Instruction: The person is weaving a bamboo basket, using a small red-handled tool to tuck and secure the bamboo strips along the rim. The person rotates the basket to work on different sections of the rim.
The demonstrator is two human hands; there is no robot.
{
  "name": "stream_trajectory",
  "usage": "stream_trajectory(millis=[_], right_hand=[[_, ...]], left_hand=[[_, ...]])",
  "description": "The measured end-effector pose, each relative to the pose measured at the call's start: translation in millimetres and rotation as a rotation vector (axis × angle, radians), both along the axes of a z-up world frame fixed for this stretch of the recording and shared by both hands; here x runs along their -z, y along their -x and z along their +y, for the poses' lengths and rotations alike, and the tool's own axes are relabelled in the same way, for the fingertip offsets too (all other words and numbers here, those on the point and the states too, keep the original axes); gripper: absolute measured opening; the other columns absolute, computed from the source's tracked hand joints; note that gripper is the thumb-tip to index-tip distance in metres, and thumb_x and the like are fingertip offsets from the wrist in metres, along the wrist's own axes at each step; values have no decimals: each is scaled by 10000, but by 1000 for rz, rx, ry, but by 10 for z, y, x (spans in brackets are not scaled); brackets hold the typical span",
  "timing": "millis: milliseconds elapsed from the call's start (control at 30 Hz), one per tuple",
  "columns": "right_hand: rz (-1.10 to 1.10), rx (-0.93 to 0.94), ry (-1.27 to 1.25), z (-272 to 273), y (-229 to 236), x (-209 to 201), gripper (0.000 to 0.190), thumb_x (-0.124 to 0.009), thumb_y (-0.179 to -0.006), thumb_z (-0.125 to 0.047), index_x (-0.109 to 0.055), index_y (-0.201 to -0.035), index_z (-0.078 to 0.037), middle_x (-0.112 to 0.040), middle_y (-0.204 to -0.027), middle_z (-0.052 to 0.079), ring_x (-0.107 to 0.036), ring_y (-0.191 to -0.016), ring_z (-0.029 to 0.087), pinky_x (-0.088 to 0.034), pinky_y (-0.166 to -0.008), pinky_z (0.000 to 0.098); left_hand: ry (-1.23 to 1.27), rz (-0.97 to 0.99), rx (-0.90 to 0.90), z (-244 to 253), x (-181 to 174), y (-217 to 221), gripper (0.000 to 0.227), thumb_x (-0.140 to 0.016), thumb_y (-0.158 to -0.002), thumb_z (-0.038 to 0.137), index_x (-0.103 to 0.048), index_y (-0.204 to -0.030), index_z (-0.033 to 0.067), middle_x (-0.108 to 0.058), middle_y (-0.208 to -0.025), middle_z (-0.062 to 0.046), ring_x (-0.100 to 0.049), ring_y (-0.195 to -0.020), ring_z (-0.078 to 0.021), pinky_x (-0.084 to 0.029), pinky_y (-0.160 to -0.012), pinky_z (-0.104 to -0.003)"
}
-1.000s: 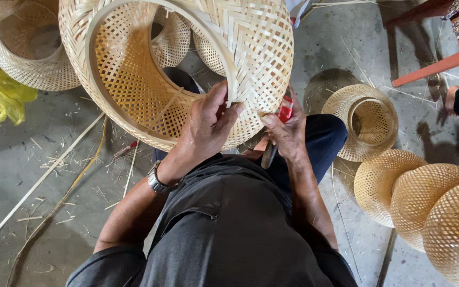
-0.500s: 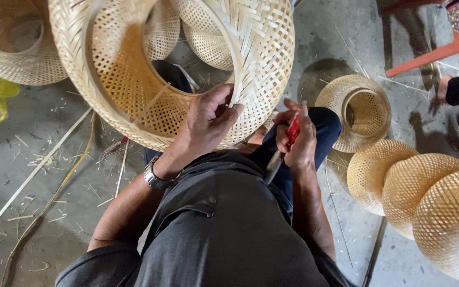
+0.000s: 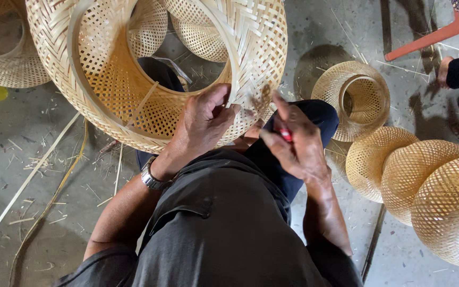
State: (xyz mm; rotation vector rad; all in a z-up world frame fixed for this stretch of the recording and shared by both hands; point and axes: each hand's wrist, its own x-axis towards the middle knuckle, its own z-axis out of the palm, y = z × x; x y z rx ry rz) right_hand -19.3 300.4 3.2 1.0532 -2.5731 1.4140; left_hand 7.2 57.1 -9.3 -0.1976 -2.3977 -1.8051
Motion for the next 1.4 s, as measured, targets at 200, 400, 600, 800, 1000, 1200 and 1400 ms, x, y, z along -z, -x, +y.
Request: stream_trajectory(millis=[200, 400, 600, 800, 1000, 1200, 1400], right_hand=[[52, -69, -278, -55, 236, -126, 382, -544, -1124, -102, -514, -1498, -29, -613, -824, 96, -554, -584, 136, -485, -468, 267], [68, -250, -324, 87, 476, -361, 495, -565, -1112, -282, -444, -1542, -69, -709, -1052, 117, -568, -598, 87, -549, -517, 254], [344, -314, -455, 2, 517, -219, 676, -731, -979, -411, -422, -1546, -210, -551, -933, 39, -571, -653, 103, -519, -475, 235], [450, -263, -628, -173, 393, -91, 881, -836, -884, -230, -361, -1624, -193, -501, -1056, 60, -548, -609, 123, -528, -469, 219], [568, -252, -751, -352, 306, -327, 800, -809, -823, -334, -493, -1497, -42, -537, -1047, 130, -594, -574, 132, -548, -470, 278], [709, -253, -807, -442, 253, -452, 730, -712, -850, -557, -636, -1317, -1, -543, -993, 88, -666, -623, 153, -570, -515, 308], [626, -303, -845, -416, 279, -405, 627, -717, -919, -546, -655, -1243, -14, -574, -1018, 90, -670, -582, 153, -572, -483, 310]], left_hand=[[73, -16, -3, -46, -6, -15, 162, -748, -939, 45, -646, -1052, -12, -575, -717, -68, -526, -578, -105, -426, -523, -301], [4, 53, 32, -55, -7, -13, 174, -729, -954, 42, -624, -1079, -17, -601, -775, -53, -588, -656, -89, -506, -580, -278], [-36, -26, 39, -35, -32, -9, 151, -716, -962, 58, -617, -1056, -6, -606, -760, -21, -566, -640, -52, -478, -548, -288], [62, -41, 17, -45, -17, -11, 180, -769, -974, 82, -614, -992, -6, -583, -746, -63, -514, -630, -83, -450, -542, -293], [41, -16, 10, -62, -80, 5, 190, -748, -928, 24, -672, -1102, 7, -683, -831, -64, -593, -642, -46, -492, -543, -254], [-82, -22, 24, -73, -87, -6, 212, -689, -925, -24, -663, -1134, -8, -727, -930, -52, -702, -786, -47, -575, -640, -238], [10, -33, 17, -88, -40, 1, 120, -715, -927, 4, -626, -1006, -16, -690, -852, -68, -659, -727, -66, -558, -615, -276]])
